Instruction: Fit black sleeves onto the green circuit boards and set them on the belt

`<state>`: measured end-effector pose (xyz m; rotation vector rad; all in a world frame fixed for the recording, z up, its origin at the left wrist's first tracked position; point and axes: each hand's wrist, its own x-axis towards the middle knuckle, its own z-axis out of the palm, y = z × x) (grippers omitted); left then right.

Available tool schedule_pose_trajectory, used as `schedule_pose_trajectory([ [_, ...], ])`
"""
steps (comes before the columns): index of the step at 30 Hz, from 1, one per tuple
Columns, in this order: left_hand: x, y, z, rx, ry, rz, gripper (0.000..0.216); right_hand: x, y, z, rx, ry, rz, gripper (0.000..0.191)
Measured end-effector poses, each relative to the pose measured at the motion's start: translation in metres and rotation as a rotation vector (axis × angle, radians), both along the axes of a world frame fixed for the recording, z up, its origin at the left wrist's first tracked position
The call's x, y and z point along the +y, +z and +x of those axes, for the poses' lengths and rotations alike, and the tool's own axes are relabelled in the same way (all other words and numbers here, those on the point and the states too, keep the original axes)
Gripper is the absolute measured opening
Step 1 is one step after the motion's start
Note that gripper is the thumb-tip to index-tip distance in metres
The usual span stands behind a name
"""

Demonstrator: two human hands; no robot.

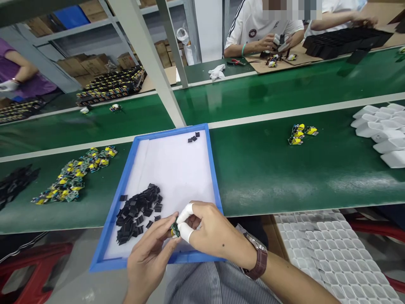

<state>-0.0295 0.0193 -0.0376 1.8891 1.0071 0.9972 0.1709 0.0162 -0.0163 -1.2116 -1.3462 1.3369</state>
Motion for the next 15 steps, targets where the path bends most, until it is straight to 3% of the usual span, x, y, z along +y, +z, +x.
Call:
schedule_pose_trajectory([
  [6, 0.0008, 0.0032, 0.0001, 0.047, -0.013, 0.066, 0.052, 0.0026, -0.0013, -0.0003, -0.009, 0.071, -0.022, 0.015],
  [11, 0.0021, 0.0029, 0.0008, 0.097, -0.030, 0.045, 0.051, -0.0004, 0.0002, 0.0012, -0.098, 0.032, 0.113, 0.017],
  [15, 0.0023, 0.0002, 0.0008, 0.026, -0.009, 0.044, 0.051, -0.0010, -0.0037, 0.0005, 0.096, 0.040, -0.060, 0.015],
])
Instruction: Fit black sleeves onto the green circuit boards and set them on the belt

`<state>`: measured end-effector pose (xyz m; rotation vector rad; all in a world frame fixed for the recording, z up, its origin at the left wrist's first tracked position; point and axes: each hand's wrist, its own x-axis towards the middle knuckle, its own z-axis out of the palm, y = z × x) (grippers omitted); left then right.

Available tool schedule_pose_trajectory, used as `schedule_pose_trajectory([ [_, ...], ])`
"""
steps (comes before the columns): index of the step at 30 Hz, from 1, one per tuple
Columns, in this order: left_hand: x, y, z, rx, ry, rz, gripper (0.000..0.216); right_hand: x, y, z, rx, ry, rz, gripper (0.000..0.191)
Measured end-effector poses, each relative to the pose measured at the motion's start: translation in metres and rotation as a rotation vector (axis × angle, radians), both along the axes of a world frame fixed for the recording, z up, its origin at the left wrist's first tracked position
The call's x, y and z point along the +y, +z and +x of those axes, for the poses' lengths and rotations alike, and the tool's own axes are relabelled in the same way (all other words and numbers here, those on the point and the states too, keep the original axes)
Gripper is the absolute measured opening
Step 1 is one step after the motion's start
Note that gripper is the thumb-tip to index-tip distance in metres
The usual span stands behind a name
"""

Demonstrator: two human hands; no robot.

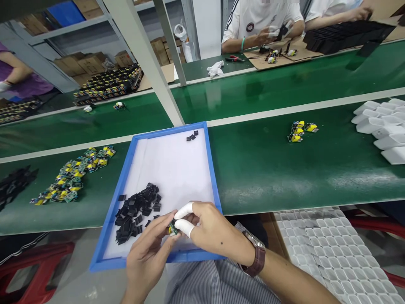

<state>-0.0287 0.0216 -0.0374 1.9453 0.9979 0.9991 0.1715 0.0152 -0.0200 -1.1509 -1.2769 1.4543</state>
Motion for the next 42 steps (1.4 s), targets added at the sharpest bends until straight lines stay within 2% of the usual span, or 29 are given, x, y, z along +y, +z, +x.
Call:
schedule_pose_trajectory([
  [2, -0.001, -0.002, 0.001, -0.028, 0.046, -0.001, 0.051, -0.002, -0.001, 0.000, 0.081, -0.010, -0.060, 0.017],
  [6, -0.003, -0.002, 0.005, -0.004, 0.099, 0.077, 0.051, -0.013, 0.003, 0.000, -0.050, -0.026, 0.118, 0.023],
  [9, -0.004, 0.001, 0.010, 0.026, 0.104, 0.193, 0.054, -0.019, 0.007, -0.001, -0.149, -0.025, 0.180, 0.027],
  [12, -0.006, 0.003, 0.016, 0.036, 0.136, 0.317, 0.057, -0.021, 0.007, -0.004, -0.196, -0.015, 0.200, 0.023],
  [15, -0.007, 0.001, 0.018, 0.038, 0.162, 0.363, 0.058, -0.021, 0.002, -0.004, -0.189, 0.000, 0.225, 0.015],
  [18, -0.009, -0.002, 0.018, 0.026, 0.176, 0.362, 0.057, -0.020, -0.003, -0.003, -0.159, -0.009, 0.260, 0.015],
  [23, -0.010, -0.004, 0.019, 0.000, 0.185, 0.353, 0.058, -0.014, -0.002, 0.001, -0.144, 0.098, 0.233, 0.018],
  [27, -0.011, -0.006, 0.020, -0.019, 0.196, 0.320, 0.058, -0.013, -0.006, 0.006, -0.151, 0.122, 0.240, 0.023],
  [30, -0.011, -0.006, 0.019, -0.032, 0.155, 0.288, 0.058, -0.015, -0.013, 0.011, -0.088, 0.071, 0.177, 0.031],
  [32, -0.011, -0.005, 0.018, -0.035, 0.103, 0.259, 0.059, -0.015, -0.016, 0.013, -0.068, -0.011, 0.156, 0.029],
  [36, -0.010, -0.001, 0.014, -0.055, 0.010, 0.232, 0.060, -0.010, -0.008, 0.011, -0.114, -0.031, 0.209, 0.014],
  [39, -0.010, 0.002, 0.013, -0.076, -0.033, 0.214, 0.061, -0.008, 0.003, 0.010, -0.147, 0.005, 0.275, 0.017],
  [42, -0.010, 0.003, 0.014, -0.074, -0.048, 0.207, 0.061, -0.008, 0.005, 0.009, -0.204, 0.034, 0.344, 0.024],
])
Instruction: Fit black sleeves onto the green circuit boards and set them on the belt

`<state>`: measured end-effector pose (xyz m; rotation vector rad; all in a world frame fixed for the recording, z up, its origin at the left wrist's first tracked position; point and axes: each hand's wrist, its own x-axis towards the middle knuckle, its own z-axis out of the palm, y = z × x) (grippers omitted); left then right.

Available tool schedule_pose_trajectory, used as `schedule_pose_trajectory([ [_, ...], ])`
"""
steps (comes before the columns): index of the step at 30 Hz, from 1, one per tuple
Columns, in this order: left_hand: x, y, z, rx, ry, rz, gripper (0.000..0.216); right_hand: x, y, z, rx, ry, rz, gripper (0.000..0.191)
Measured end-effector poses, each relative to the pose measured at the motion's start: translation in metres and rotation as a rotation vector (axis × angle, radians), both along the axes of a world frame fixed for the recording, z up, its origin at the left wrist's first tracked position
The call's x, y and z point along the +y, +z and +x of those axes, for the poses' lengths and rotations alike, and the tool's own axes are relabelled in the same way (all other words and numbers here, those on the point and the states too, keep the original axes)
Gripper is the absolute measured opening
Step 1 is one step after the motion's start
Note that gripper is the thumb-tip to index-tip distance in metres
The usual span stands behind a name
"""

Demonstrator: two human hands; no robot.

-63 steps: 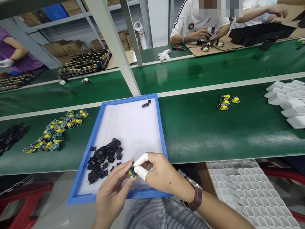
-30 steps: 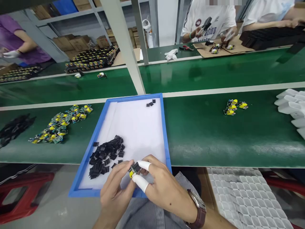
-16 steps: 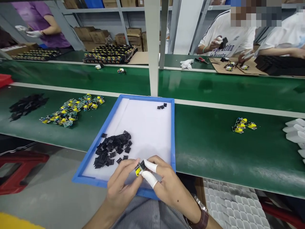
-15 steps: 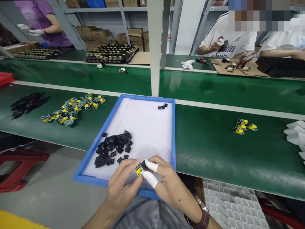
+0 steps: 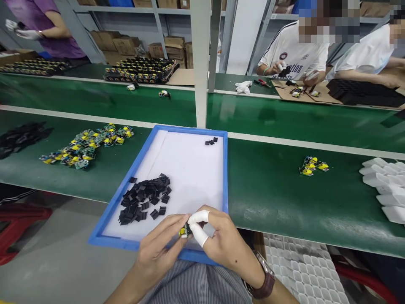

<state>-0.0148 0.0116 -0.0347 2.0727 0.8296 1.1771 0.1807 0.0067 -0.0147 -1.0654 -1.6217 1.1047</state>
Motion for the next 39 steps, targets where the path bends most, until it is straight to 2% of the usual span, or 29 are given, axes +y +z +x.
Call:
schedule_pose_trajectory([
  [3, 0.000, -0.001, 0.001, 0.014, 0.040, 0.012, 0.062, -0.001, -0.008, -0.001, -0.028, 0.005, 0.046, 0.027],
  [7, -0.001, -0.003, 0.002, 0.061, 0.174, -0.011, 0.056, -0.006, -0.019, -0.003, 0.058, -0.072, -0.016, 0.033],
  [10, -0.002, -0.005, 0.003, 0.081, 0.248, -0.037, 0.047, -0.013, -0.021, -0.003, -0.005, -0.104, -0.015, 0.041],
  [13, -0.003, -0.008, 0.004, 0.050, 0.251, 0.003, 0.048, -0.017, -0.019, -0.006, -0.051, -0.107, 0.031, 0.035],
  [20, -0.003, -0.012, 0.006, 0.026, 0.264, 0.088, 0.056, -0.014, -0.015, -0.015, -0.006, -0.112, 0.050, 0.023],
  [26, -0.003, -0.011, 0.004, 0.015, 0.262, 0.052, 0.054, -0.011, -0.015, -0.012, -0.003, -0.032, 0.015, 0.032],
  [30, -0.005, -0.010, 0.006, 0.021, 0.262, 0.025, 0.054, -0.015, -0.014, -0.009, -0.059, -0.057, 0.024, 0.043],
  [39, -0.006, -0.008, 0.008, 0.015, 0.265, 0.109, 0.059, -0.017, -0.017, -0.013, -0.061, -0.055, 0.071, 0.034],
])
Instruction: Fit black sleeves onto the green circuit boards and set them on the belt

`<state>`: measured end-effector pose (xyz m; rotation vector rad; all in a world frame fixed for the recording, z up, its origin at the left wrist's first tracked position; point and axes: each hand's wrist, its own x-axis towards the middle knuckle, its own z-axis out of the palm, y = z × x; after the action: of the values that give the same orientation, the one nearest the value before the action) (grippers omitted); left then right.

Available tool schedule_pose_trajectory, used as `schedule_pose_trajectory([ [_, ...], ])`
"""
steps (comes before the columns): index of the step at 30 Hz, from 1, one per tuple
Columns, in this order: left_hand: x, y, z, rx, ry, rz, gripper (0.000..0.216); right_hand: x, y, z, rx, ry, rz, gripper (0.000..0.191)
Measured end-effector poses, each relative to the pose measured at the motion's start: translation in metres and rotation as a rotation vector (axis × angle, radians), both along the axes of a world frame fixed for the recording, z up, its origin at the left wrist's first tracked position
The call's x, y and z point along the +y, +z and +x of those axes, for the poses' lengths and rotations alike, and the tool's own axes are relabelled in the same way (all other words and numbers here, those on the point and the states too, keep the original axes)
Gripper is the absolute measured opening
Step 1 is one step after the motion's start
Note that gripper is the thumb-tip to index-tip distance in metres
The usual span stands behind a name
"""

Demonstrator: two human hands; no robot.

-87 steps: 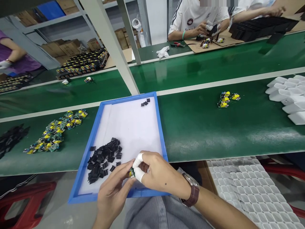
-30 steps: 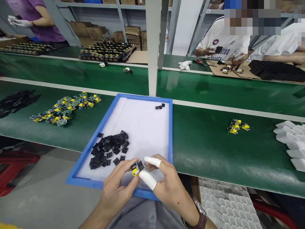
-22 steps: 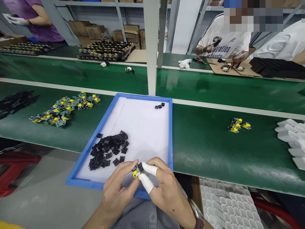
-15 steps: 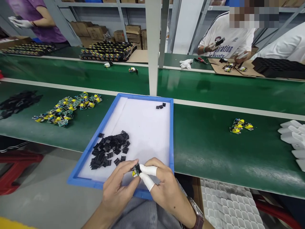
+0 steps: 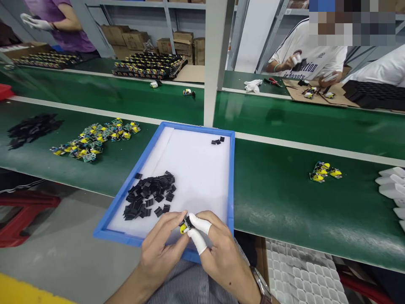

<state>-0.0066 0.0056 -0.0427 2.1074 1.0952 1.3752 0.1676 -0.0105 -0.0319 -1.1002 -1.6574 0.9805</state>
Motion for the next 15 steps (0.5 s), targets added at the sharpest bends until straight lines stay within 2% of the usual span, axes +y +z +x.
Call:
schedule_pose_trajectory([
  [6, -0.0005, -0.0006, -0.0002, -0.004, 0.019, -0.014, 0.058, 0.0009, -0.0033, -0.0049, 0.034, -0.027, -0.025, 0.031],
  [11, -0.0001, -0.0009, 0.0006, -0.025, 0.032, -0.044, 0.057, -0.0001, -0.0031, -0.0011, 0.083, -0.014, -0.114, 0.034],
  [15, -0.0008, -0.0032, 0.0002, -0.037, 0.023, -0.080, 0.059, -0.0036, -0.0034, 0.0025, 0.073, -0.047, -0.080, 0.037],
])
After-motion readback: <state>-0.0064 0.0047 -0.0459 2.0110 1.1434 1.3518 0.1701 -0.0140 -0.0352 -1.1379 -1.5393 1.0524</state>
